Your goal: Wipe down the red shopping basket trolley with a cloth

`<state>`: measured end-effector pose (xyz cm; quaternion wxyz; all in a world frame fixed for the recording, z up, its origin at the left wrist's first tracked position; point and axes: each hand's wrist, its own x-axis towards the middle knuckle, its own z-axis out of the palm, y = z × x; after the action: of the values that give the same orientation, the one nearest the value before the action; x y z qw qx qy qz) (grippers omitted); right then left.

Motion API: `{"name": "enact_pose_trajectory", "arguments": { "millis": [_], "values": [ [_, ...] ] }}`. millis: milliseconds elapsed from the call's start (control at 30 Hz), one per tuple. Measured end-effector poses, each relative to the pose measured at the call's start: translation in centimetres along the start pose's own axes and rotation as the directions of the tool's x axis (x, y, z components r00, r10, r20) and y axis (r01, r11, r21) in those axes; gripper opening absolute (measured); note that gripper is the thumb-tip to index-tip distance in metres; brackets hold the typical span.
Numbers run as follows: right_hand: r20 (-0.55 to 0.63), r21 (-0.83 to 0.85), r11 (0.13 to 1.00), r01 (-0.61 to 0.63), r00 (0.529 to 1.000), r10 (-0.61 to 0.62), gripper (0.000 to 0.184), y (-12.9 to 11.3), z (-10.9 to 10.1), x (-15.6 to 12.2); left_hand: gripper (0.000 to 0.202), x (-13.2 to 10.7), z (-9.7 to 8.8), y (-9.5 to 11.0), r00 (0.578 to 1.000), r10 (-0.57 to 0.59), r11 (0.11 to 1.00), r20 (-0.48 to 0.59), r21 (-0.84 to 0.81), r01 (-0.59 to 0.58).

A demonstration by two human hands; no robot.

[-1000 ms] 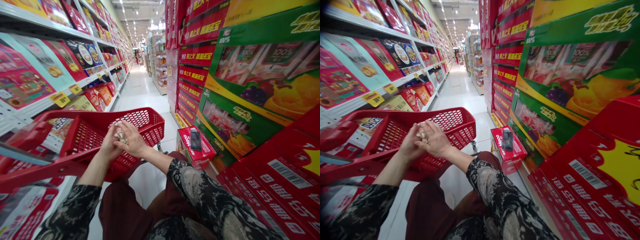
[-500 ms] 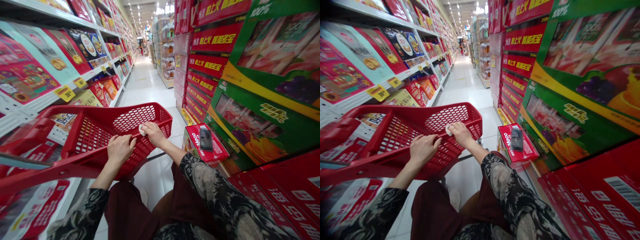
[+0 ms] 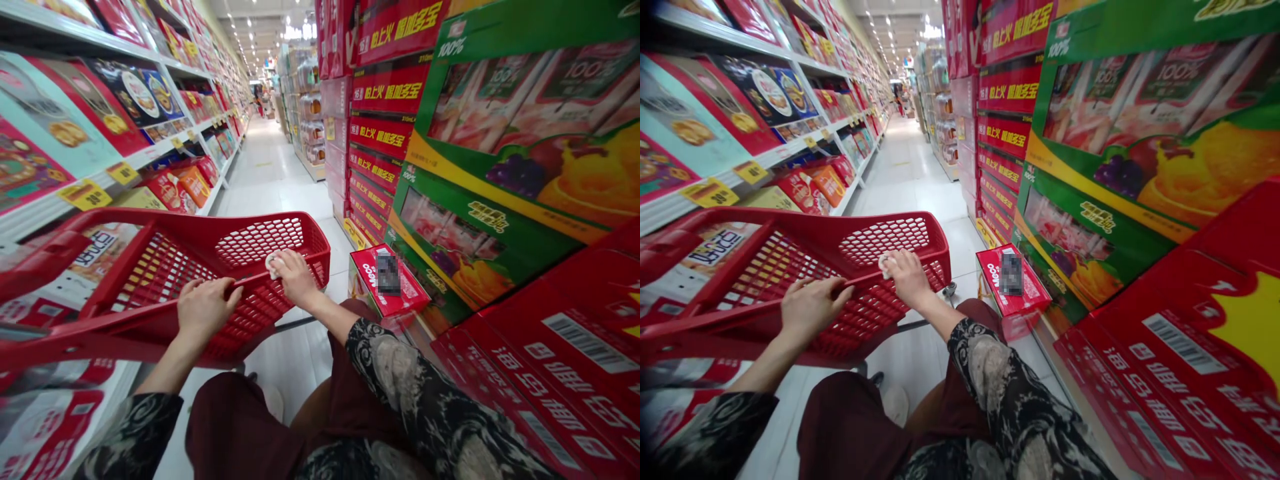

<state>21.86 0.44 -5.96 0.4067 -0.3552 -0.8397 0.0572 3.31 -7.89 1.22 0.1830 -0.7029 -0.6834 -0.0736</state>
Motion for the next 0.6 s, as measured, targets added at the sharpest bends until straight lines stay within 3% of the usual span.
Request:
{"name": "enact_pose_trajectory", "arguments": {
  "millis": [67, 167, 300, 400, 600],
  "values": [
    [0.018, 0.006, 1.000, 0.006, 1.000, -0.006, 0.035, 0.8, -0.8, -0.2, 0.039, -0.2, 0.0, -0.1, 1.000, 0.004, 1.000, -0.003, -0.006, -0.004],
    [-0.003, 0.014, 0.999, -0.041, 0.999, 0.041, 0.040, 3.9, -2.9, -1.0, 0.038, -0.5, 0.0, -0.2, 1.000, 0.005, 1.000, 0.005, -0.014, -0.004],
    [-0.112, 0.044, 0.965, -0.260, 0.958, 0.264, 0.050, 7.2, -4.9, -2.3, 0.035, -0.8, -0.1, -0.2, 1.000, 0.011, 1.000, -0.003, -0.025, -0.011],
    [-0.134, 0.066, 0.948, -0.310, 0.939, 0.316, 0.051, 6.3, -4.5, -2.4, 0.035, -0.8, -0.2, -0.4, 1.000, 0.016, 0.999, -0.006, -0.041, -0.016],
    [-0.039, 0.081, 0.995, -0.063, 0.997, 0.066, 0.041, 1.8, -2.8, -1.2, 0.037, -0.7, -0.1, -2.4, 0.999, -0.002, 0.996, 0.048, -0.093, 0.007]
  ]
}}
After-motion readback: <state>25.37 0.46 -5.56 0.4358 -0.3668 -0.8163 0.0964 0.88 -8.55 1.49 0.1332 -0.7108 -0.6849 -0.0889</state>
